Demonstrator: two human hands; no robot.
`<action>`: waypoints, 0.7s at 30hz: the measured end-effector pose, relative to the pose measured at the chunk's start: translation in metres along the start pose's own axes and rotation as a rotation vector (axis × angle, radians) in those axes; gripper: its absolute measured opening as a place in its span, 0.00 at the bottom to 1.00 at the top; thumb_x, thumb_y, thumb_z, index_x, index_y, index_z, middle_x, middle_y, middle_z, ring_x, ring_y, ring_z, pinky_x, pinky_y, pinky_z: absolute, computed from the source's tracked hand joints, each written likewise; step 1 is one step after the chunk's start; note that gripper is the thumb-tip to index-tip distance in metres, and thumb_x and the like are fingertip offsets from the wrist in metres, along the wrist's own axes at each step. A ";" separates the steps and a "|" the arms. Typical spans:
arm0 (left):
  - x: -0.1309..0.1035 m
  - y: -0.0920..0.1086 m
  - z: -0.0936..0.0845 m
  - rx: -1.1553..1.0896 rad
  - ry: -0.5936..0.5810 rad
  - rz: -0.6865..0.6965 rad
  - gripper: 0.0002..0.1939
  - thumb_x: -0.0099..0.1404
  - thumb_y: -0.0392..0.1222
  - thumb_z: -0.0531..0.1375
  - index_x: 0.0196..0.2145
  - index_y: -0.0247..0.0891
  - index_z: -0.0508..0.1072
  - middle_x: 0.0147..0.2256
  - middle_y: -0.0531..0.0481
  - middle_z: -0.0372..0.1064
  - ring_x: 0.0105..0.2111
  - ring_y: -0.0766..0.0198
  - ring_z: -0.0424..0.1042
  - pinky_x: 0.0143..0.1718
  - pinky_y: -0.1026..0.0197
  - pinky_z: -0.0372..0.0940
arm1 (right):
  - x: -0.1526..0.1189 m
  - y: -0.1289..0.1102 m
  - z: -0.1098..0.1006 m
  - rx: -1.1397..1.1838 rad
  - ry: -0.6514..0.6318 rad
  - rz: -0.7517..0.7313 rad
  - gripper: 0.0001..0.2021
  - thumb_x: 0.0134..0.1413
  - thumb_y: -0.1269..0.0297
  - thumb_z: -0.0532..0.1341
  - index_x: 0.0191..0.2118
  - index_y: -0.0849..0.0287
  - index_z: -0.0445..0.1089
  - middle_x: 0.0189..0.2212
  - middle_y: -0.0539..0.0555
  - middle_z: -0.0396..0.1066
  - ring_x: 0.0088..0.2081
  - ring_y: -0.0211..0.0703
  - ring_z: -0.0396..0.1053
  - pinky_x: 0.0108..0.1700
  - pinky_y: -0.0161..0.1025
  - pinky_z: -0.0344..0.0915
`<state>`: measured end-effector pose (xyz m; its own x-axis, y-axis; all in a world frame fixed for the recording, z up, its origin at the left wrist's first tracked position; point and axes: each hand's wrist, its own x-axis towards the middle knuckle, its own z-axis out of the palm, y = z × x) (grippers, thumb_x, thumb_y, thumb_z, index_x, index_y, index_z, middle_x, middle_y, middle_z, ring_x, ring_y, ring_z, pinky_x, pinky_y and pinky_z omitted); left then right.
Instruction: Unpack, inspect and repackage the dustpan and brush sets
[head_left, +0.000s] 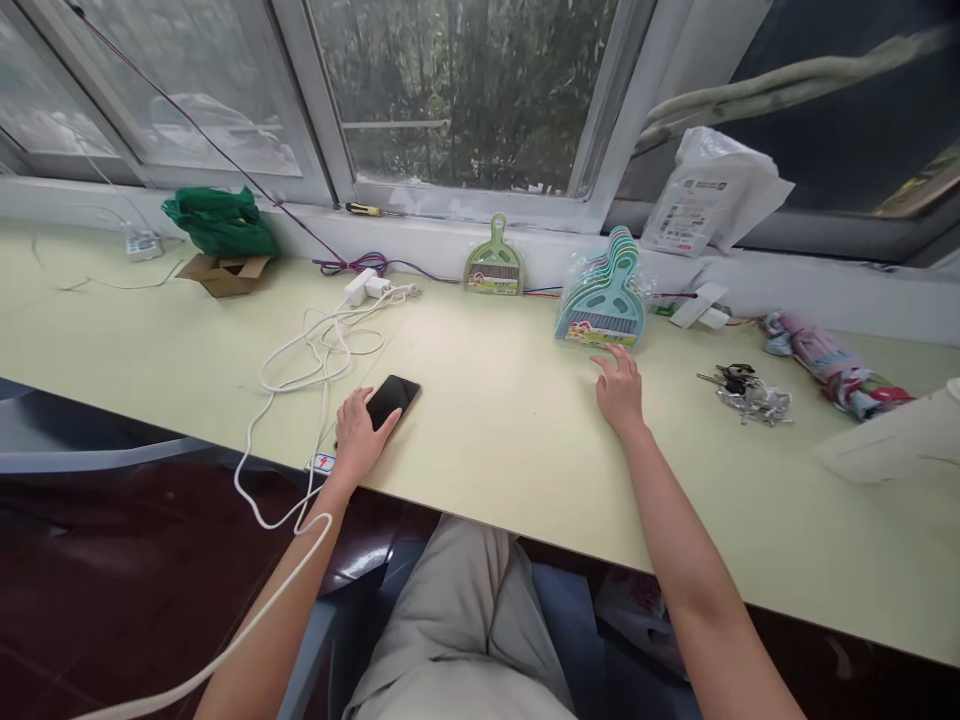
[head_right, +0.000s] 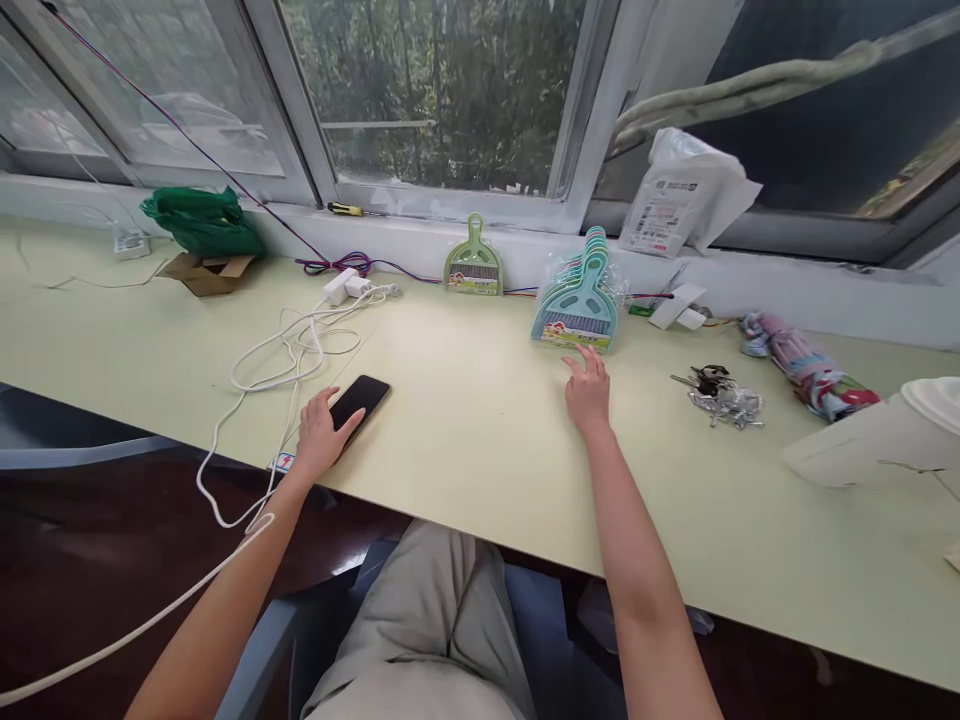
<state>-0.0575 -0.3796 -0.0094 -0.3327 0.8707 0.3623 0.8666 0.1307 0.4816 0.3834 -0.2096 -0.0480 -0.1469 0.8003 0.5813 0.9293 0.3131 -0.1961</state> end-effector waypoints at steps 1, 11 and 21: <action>-0.005 -0.001 -0.006 -0.028 0.036 0.046 0.27 0.64 0.53 0.54 0.56 0.37 0.58 0.57 0.37 0.59 0.58 0.48 0.58 0.58 0.44 0.54 | 0.000 0.000 0.000 0.003 -0.004 -0.005 0.24 0.51 0.79 0.50 0.53 0.61 0.69 0.60 0.61 0.58 0.64 0.54 0.49 0.58 0.56 0.60; -0.081 -0.029 -0.038 0.044 0.136 0.237 0.17 0.66 0.44 0.53 0.52 0.44 0.65 0.49 0.46 0.71 0.52 0.55 0.68 0.61 0.46 0.52 | 0.002 0.004 0.005 0.030 -0.026 -0.031 0.22 0.52 0.76 0.51 0.52 0.59 0.69 0.60 0.61 0.58 0.63 0.56 0.51 0.57 0.57 0.60; -0.003 0.001 -0.023 0.085 -0.165 0.298 0.25 0.68 0.54 0.47 0.57 0.39 0.58 0.58 0.42 0.63 0.62 0.52 0.54 0.63 0.33 0.24 | 0.001 0.008 0.007 0.042 -0.037 -0.045 0.22 0.52 0.75 0.52 0.53 0.60 0.68 0.60 0.61 0.57 0.63 0.56 0.51 0.59 0.58 0.58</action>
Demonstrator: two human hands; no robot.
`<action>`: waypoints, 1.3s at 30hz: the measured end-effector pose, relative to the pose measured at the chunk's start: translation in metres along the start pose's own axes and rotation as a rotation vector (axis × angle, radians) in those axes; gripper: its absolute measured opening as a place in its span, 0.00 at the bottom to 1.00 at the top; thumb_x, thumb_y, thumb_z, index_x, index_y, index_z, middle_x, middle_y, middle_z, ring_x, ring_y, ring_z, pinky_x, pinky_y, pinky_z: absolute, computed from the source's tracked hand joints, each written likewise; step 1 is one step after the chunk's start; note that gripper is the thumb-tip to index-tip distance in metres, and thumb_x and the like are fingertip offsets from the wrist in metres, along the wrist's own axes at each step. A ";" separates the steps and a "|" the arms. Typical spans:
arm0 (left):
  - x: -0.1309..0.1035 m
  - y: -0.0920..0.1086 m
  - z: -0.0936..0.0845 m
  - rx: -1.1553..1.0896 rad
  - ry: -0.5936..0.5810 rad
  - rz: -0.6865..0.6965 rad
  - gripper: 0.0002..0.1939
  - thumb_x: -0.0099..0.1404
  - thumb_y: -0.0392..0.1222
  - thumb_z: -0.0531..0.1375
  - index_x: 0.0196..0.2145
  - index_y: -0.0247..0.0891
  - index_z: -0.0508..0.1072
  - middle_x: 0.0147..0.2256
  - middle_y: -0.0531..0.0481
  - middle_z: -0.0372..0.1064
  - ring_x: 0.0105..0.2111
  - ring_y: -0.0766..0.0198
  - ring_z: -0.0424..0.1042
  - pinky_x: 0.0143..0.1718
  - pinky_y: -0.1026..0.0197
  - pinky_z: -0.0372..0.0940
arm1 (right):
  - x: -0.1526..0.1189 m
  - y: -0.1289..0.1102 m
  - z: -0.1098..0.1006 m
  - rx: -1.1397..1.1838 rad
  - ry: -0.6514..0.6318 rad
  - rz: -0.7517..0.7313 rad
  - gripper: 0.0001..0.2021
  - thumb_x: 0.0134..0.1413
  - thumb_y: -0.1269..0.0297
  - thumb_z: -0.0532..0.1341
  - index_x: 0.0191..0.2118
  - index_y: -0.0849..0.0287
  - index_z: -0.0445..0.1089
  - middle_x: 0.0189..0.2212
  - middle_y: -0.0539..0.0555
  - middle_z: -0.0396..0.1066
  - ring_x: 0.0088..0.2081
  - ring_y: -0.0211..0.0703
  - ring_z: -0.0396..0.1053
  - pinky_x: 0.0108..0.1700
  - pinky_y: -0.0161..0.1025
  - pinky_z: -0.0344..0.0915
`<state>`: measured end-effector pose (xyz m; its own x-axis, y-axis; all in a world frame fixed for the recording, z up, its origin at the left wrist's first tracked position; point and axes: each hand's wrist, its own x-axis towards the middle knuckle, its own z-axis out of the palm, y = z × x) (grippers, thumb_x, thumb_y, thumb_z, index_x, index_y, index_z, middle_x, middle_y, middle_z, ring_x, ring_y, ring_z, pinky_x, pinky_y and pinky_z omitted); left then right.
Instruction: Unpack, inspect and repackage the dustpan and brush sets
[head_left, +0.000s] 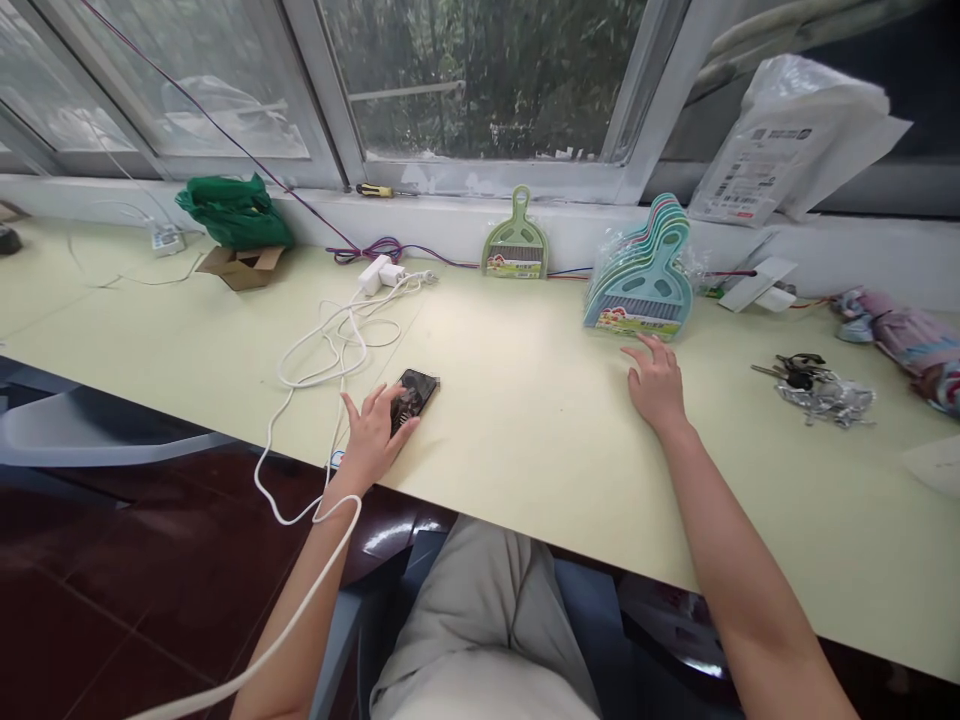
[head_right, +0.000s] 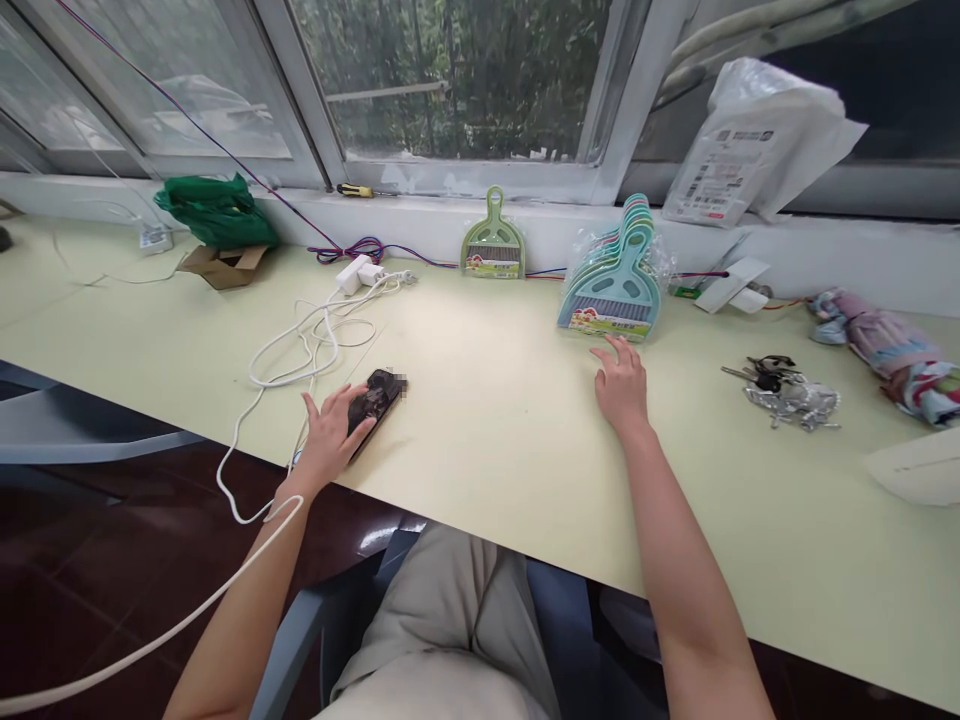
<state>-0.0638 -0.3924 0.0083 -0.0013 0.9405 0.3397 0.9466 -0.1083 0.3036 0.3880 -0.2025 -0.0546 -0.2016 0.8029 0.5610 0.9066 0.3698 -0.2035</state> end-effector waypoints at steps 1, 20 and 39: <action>0.010 0.001 -0.004 -0.001 0.027 0.004 0.25 0.68 0.55 0.47 0.57 0.39 0.57 0.58 0.42 0.62 0.63 0.53 0.53 0.63 0.34 0.24 | 0.000 0.000 0.000 0.002 0.000 0.001 0.22 0.52 0.75 0.52 0.53 0.59 0.68 0.60 0.61 0.57 0.63 0.56 0.50 0.59 0.58 0.58; -0.038 -0.007 -0.009 -0.016 0.142 -0.245 0.46 0.55 0.58 0.62 0.65 0.45 0.45 0.64 0.39 0.49 0.63 0.46 0.52 0.62 0.39 0.48 | 0.004 0.001 -0.001 0.319 0.140 0.116 0.18 0.54 0.74 0.51 0.47 0.55 0.70 0.51 0.59 0.64 0.52 0.50 0.65 0.50 0.51 0.68; -0.033 -0.019 0.000 0.097 0.008 -0.331 0.46 0.57 0.60 0.59 0.66 0.42 0.46 0.55 0.45 0.66 0.50 0.48 0.65 0.53 0.48 0.58 | 0.006 -0.003 -0.004 0.317 0.154 0.111 0.18 0.52 0.77 0.51 0.44 0.56 0.72 0.50 0.59 0.65 0.50 0.50 0.67 0.51 0.51 0.68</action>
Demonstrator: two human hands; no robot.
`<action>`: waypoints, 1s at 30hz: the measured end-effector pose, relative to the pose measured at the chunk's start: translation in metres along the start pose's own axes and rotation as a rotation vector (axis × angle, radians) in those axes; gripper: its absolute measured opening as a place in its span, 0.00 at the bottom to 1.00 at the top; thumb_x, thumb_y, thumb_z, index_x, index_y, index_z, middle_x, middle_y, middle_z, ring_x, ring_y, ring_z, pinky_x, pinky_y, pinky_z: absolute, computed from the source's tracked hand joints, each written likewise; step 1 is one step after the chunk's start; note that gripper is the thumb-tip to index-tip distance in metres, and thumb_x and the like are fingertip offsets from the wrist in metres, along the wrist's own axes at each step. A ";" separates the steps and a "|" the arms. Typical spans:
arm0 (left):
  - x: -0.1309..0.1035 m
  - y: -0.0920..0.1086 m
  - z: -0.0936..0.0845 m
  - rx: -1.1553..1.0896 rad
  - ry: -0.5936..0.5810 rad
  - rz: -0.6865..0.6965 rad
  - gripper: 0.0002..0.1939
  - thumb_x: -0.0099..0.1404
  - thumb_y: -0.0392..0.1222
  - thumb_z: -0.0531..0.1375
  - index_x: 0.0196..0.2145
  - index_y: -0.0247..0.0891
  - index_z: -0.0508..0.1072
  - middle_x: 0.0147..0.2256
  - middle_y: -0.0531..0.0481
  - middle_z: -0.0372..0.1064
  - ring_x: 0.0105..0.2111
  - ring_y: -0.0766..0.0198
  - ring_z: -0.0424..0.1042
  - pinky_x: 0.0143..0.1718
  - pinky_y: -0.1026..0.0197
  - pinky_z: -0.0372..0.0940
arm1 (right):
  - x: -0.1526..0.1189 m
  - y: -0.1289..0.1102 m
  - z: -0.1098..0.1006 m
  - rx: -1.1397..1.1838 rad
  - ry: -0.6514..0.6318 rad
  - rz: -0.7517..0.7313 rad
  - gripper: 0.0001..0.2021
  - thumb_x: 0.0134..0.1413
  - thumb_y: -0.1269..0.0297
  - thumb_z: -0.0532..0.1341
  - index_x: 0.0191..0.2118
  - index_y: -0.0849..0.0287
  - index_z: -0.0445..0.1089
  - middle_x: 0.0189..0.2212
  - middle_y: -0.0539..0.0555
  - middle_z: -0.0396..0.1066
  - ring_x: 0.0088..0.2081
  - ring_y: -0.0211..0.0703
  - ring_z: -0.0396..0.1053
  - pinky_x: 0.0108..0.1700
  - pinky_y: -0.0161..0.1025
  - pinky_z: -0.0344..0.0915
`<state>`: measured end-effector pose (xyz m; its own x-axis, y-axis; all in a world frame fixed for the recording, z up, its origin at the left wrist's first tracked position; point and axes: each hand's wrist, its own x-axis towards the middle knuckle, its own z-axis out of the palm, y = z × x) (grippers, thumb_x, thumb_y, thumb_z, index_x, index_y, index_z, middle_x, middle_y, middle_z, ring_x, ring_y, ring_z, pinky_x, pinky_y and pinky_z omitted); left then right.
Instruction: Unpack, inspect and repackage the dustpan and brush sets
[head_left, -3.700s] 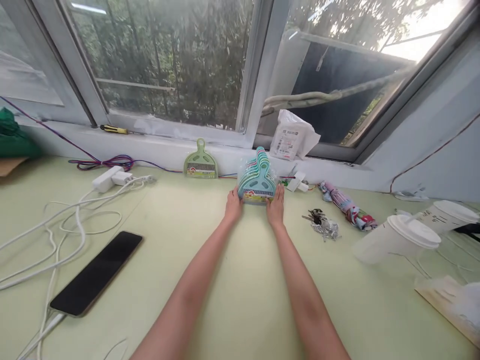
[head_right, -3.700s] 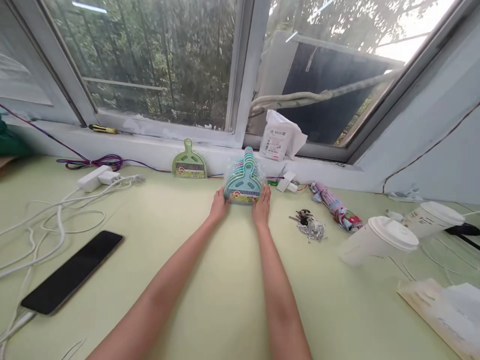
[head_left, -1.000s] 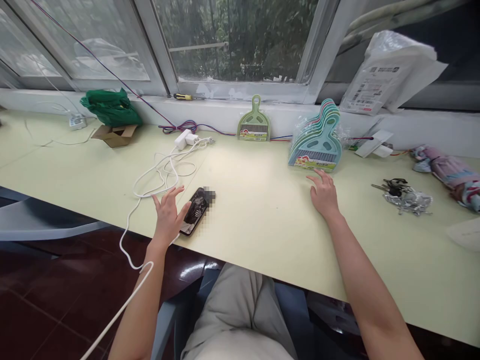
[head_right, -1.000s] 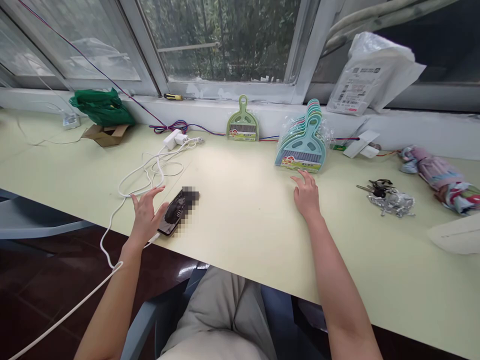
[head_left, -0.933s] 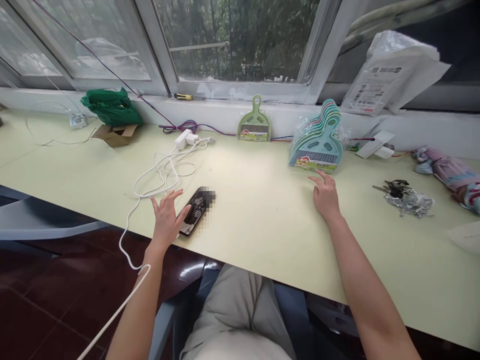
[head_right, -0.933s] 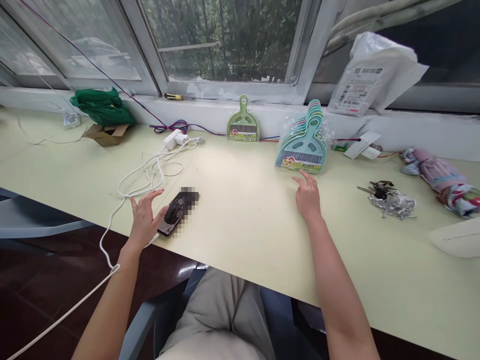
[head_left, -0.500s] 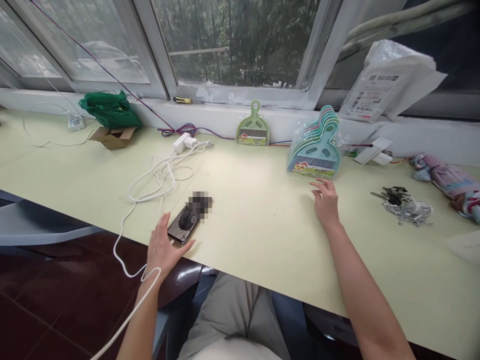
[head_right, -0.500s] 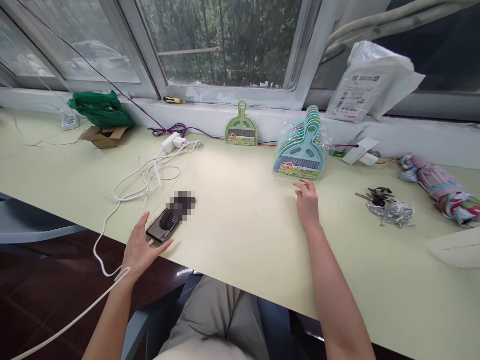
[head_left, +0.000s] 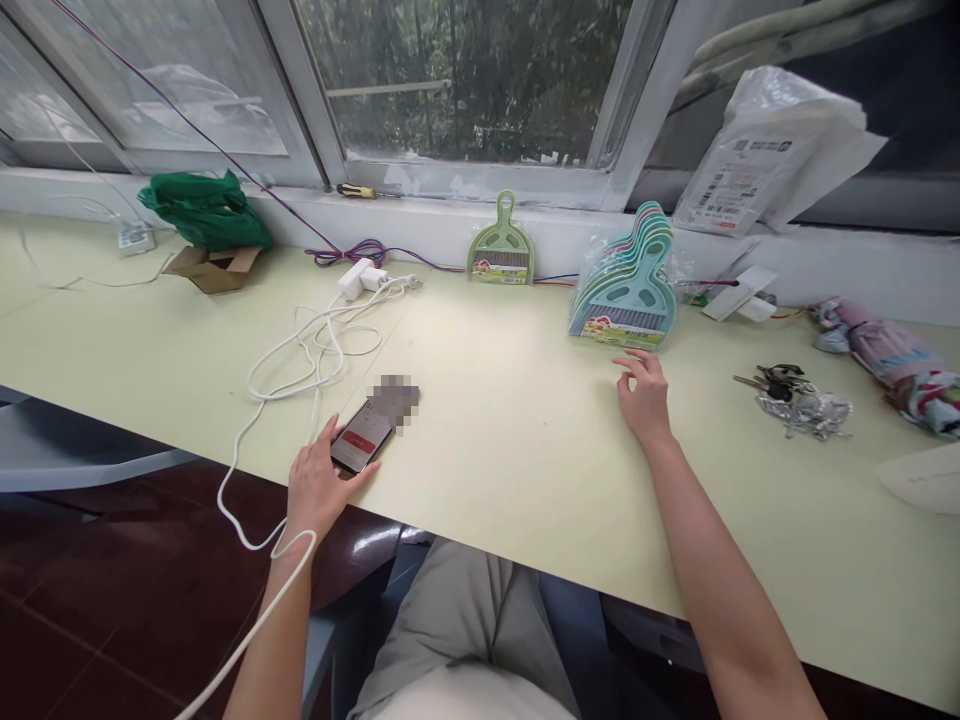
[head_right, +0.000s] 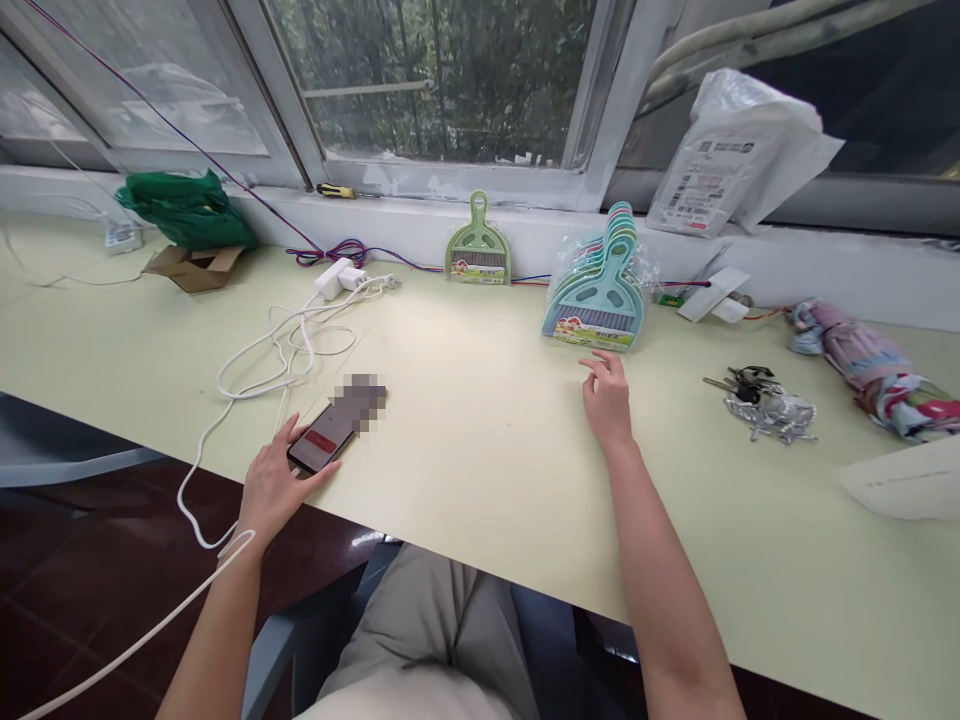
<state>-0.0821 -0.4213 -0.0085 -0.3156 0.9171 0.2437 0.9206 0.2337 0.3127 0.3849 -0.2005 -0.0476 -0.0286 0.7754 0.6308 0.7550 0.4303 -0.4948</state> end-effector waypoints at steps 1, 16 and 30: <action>0.004 -0.001 0.000 -0.001 0.004 -0.005 0.46 0.57 0.60 0.59 0.66 0.42 0.46 0.55 0.45 0.66 0.50 0.48 0.65 0.53 0.48 0.58 | 0.000 0.000 0.000 0.000 -0.001 0.000 0.18 0.52 0.77 0.51 0.44 0.57 0.72 0.50 0.60 0.65 0.50 0.50 0.67 0.51 0.51 0.68; 0.026 0.015 0.012 -0.029 0.160 0.058 0.39 0.63 0.57 0.55 0.65 0.37 0.48 0.65 0.35 0.47 0.64 0.45 0.48 0.63 0.37 0.42 | -0.001 0.005 0.003 -0.014 -0.035 -0.006 0.18 0.53 0.76 0.50 0.44 0.57 0.72 0.50 0.60 0.65 0.49 0.50 0.68 0.50 0.50 0.68; 0.074 0.215 0.078 -0.428 -0.285 0.977 0.28 0.60 0.20 0.44 0.54 0.42 0.62 0.59 0.41 0.55 0.57 0.61 0.61 0.49 0.58 0.66 | -0.002 0.002 0.001 -0.048 -0.055 -0.007 0.15 0.55 0.71 0.51 0.43 0.56 0.73 0.49 0.59 0.67 0.46 0.48 0.69 0.42 0.46 0.72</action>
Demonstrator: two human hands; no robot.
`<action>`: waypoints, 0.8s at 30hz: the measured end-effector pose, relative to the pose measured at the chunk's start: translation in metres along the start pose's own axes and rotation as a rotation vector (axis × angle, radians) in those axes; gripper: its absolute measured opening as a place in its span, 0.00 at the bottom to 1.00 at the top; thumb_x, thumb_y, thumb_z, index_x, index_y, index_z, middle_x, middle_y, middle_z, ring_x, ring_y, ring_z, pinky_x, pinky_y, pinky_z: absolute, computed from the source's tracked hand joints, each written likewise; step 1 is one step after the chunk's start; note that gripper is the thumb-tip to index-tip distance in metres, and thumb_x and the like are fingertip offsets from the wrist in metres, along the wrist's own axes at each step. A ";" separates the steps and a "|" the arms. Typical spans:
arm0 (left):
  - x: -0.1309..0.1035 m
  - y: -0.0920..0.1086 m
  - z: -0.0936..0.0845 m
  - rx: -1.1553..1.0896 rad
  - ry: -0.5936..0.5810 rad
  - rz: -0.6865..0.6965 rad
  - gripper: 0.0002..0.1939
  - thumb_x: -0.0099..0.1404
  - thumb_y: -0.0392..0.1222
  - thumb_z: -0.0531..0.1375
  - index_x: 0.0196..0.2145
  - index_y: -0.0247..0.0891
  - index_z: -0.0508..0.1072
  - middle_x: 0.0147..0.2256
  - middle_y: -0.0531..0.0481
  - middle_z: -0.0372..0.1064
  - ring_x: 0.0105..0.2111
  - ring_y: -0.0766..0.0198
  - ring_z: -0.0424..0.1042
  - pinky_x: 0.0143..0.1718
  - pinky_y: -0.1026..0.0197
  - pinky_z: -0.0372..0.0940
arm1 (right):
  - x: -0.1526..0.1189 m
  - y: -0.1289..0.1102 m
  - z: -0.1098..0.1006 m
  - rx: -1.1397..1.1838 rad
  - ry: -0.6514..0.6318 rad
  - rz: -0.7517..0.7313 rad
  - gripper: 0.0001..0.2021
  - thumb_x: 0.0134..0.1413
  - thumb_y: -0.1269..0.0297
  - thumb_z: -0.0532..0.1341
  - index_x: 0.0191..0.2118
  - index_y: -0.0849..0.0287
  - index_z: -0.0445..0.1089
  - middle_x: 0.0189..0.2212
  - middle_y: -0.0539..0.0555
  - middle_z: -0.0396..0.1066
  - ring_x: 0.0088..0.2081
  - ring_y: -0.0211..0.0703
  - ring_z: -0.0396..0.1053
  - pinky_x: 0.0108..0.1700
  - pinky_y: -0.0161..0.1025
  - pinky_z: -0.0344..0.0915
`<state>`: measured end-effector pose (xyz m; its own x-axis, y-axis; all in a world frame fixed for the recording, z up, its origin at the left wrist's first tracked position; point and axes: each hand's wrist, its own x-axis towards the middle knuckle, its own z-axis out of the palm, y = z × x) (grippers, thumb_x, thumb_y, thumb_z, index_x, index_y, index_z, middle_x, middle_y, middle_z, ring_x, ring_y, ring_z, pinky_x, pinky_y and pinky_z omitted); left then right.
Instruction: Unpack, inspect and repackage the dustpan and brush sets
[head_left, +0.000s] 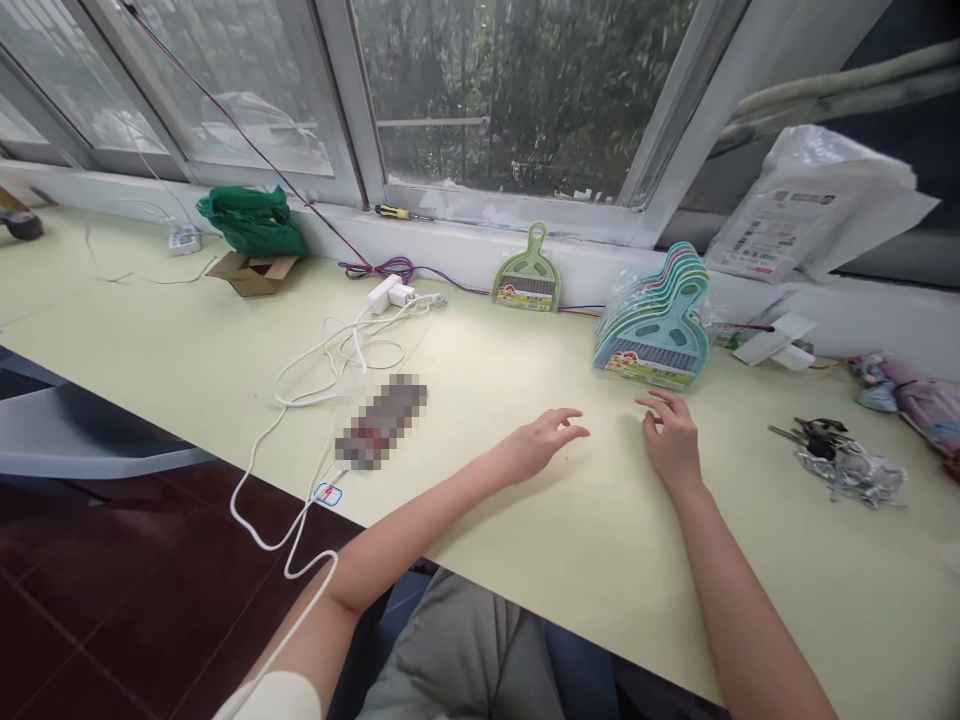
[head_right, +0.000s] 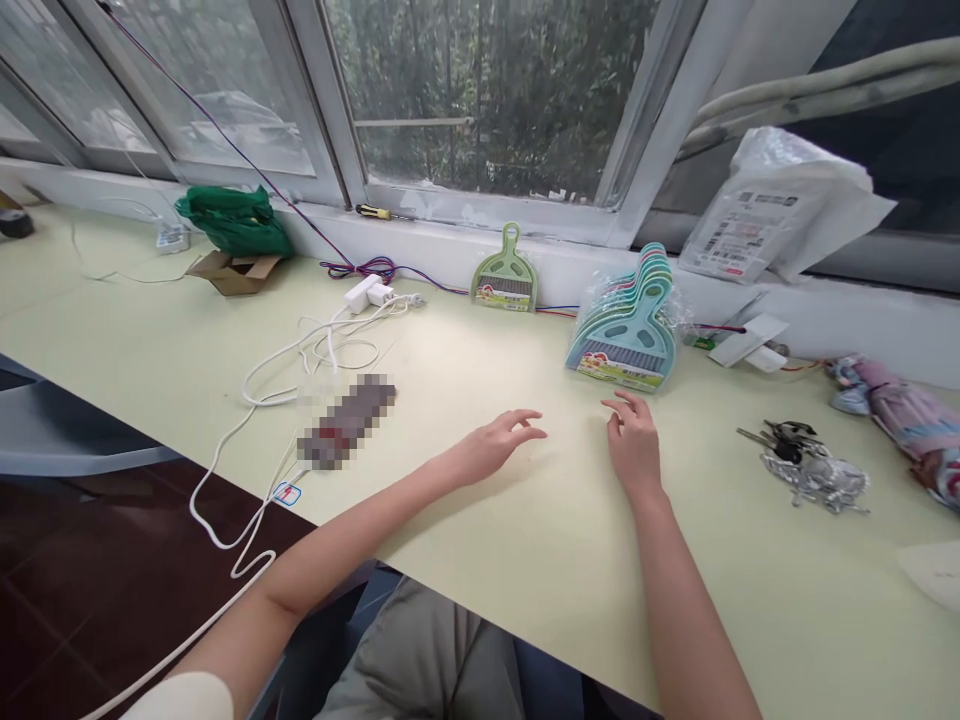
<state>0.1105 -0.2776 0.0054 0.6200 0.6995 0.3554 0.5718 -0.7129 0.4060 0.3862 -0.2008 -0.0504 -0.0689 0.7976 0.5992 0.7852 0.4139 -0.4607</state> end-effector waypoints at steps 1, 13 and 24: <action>0.013 -0.010 0.002 -0.021 0.021 0.011 0.29 0.60 0.20 0.43 0.53 0.41 0.63 0.58 0.41 0.57 0.56 0.61 0.62 0.49 0.58 0.66 | 0.000 -0.001 0.000 -0.005 -0.009 0.004 0.15 0.55 0.71 0.52 0.43 0.55 0.73 0.49 0.58 0.67 0.45 0.48 0.69 0.42 0.46 0.73; 0.120 -0.178 0.014 -0.356 0.531 -0.562 0.26 0.54 0.19 0.48 0.46 0.36 0.70 0.51 0.38 0.58 0.54 0.56 0.61 0.55 0.51 0.57 | 0.002 0.005 0.002 -0.054 -0.015 0.045 0.14 0.55 0.68 0.52 0.41 0.55 0.74 0.49 0.57 0.68 0.44 0.47 0.70 0.42 0.46 0.72; 0.169 -0.262 -0.012 -0.326 0.709 -0.748 0.25 0.59 0.32 0.62 0.53 0.33 0.63 0.47 0.36 0.64 0.53 0.54 0.63 0.56 0.52 0.54 | 0.004 0.008 0.004 -0.077 -0.018 0.068 0.14 0.55 0.68 0.53 0.41 0.53 0.73 0.49 0.55 0.68 0.45 0.48 0.70 0.46 0.48 0.71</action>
<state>0.0592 0.0284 -0.0306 -0.3393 0.8954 0.2883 0.4404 -0.1196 0.8898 0.3901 -0.1924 -0.0545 -0.0238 0.8308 0.5561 0.8332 0.3239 -0.4482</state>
